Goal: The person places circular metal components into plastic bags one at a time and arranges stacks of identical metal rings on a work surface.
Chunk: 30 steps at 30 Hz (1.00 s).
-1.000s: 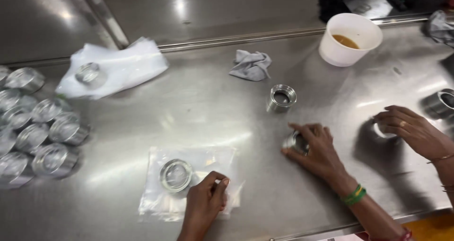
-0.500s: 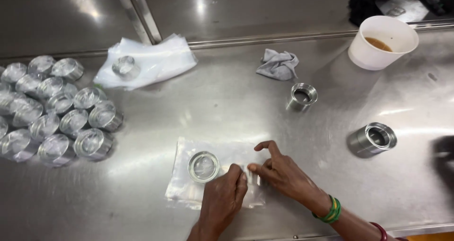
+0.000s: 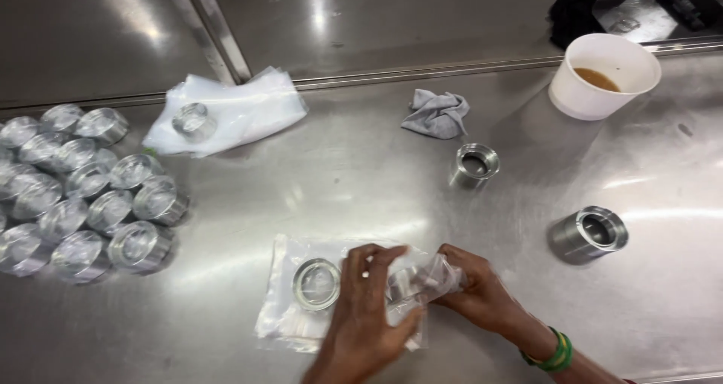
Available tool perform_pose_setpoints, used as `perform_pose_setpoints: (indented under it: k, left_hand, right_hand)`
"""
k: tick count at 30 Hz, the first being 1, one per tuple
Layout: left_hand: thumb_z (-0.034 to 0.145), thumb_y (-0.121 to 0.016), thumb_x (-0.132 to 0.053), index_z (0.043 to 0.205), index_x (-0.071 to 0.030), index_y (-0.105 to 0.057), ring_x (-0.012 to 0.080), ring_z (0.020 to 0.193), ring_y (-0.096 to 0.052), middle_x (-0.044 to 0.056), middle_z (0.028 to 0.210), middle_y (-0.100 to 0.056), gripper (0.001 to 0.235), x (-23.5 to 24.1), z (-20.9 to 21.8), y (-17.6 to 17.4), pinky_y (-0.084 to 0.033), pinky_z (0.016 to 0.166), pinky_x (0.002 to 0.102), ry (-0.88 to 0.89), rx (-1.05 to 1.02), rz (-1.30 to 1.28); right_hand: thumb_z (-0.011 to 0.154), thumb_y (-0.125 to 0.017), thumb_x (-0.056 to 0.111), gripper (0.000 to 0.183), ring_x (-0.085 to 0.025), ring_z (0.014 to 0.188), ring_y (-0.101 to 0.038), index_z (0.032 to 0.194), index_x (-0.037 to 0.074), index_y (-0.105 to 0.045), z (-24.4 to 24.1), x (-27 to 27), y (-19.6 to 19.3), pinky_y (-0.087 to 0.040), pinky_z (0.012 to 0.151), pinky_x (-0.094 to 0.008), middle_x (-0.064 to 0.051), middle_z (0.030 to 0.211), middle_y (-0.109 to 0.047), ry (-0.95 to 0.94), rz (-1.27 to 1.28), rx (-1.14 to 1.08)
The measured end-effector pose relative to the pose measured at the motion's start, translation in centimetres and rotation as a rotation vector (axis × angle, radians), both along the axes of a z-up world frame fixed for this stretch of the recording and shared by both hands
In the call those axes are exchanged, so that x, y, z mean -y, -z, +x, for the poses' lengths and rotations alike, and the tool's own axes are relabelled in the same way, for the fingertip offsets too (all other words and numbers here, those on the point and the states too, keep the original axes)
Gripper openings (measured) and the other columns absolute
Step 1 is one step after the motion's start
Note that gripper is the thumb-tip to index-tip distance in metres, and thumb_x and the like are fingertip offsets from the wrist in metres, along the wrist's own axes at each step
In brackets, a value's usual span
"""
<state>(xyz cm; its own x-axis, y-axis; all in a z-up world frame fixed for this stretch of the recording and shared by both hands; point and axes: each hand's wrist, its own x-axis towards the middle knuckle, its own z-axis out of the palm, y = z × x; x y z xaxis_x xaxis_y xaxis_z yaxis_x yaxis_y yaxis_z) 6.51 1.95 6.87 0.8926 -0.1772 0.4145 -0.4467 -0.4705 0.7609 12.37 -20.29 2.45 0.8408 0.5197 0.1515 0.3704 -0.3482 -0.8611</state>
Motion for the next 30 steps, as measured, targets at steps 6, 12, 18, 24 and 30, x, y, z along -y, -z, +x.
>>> perform_pose_setpoints:
  k: [6, 12, 18, 24, 30]
  left_hand:
    - [0.078, -0.076, -0.012, 0.107, -0.004, -0.055, 0.0298, 0.092, -0.062, 0.015, 0.097, -0.061, 0.037, 1.5, 3.1, 5.2, -0.052, 0.079, 0.045, -0.086, -0.323, 0.275]
    - [0.081, -0.075, -0.025, 0.109, -0.006, -0.051, 0.029, 0.087, -0.062, 0.015, 0.1, -0.058, 0.041, 6.5, 3.3, 1.0, -0.052, 0.074, 0.045, -0.213, -0.506, 0.292]
    - [0.086, -0.076, -0.038, 0.119, -0.005, -0.055, 0.026, 0.098, -0.068, 0.013, 0.113, -0.06, 0.051, 6.4, 0.4, 2.2, -0.057, 0.078, 0.04, 0.009, -0.72, -0.23]
    - [0.076, -0.082, -0.022, 0.139, 0.0, -0.047, 0.04, 0.1, -0.059, 0.022, 0.113, -0.056, 0.075, 4.2, -3.2, 3.0, -0.054, 0.076, 0.049, -0.017, -0.357, 0.233]
    - [0.091, -0.066, -0.012, 0.106, -0.002, -0.06, 0.0339, 0.091, -0.065, 0.017, 0.098, -0.065, 0.018, 4.3, -3.2, 7.6, -0.057, 0.075, 0.048, -0.085, -0.423, 0.401]
  right_hand:
    - [0.086, -0.08, -0.002, 0.011, -0.017, 0.076, -0.053, 0.075, 0.001, -0.078, 0.4, 1.5, 4.8, -0.045, 0.069, -0.034, -0.004, 0.079, -0.057, 0.025, 0.314, -0.36]
    - [0.069, -0.062, -0.008, 0.041, -0.021, 0.109, -0.052, 0.105, 0.006, -0.076, -0.8, 1.8, 0.0, -0.051, 0.088, -0.036, -0.008, 0.108, -0.049, 0.064, -0.275, 0.07]
    - [0.078, -0.078, 0.028, 0.06, -0.029, 0.119, -0.054, 0.128, 0.003, -0.055, -1.0, 2.0, 1.8, -0.054, 0.093, -0.044, -0.014, 0.127, -0.047, 0.2, -0.185, -0.136]
    - [0.076, -0.074, 0.039, 0.063, -0.024, 0.085, -0.078, 0.127, 0.021, -0.043, 0.7, 0.8, -1.4, -0.067, 0.07, -0.037, -0.016, 0.096, -0.074, 0.561, 0.223, -0.459]
    - [0.083, -0.073, 0.048, 0.052, -0.026, 0.087, -0.078, 0.112, 0.008, -0.057, 6.1, -3.3, -0.1, -0.065, 0.067, -0.036, -0.016, 0.1, -0.074, 0.204, -0.009, -0.415]
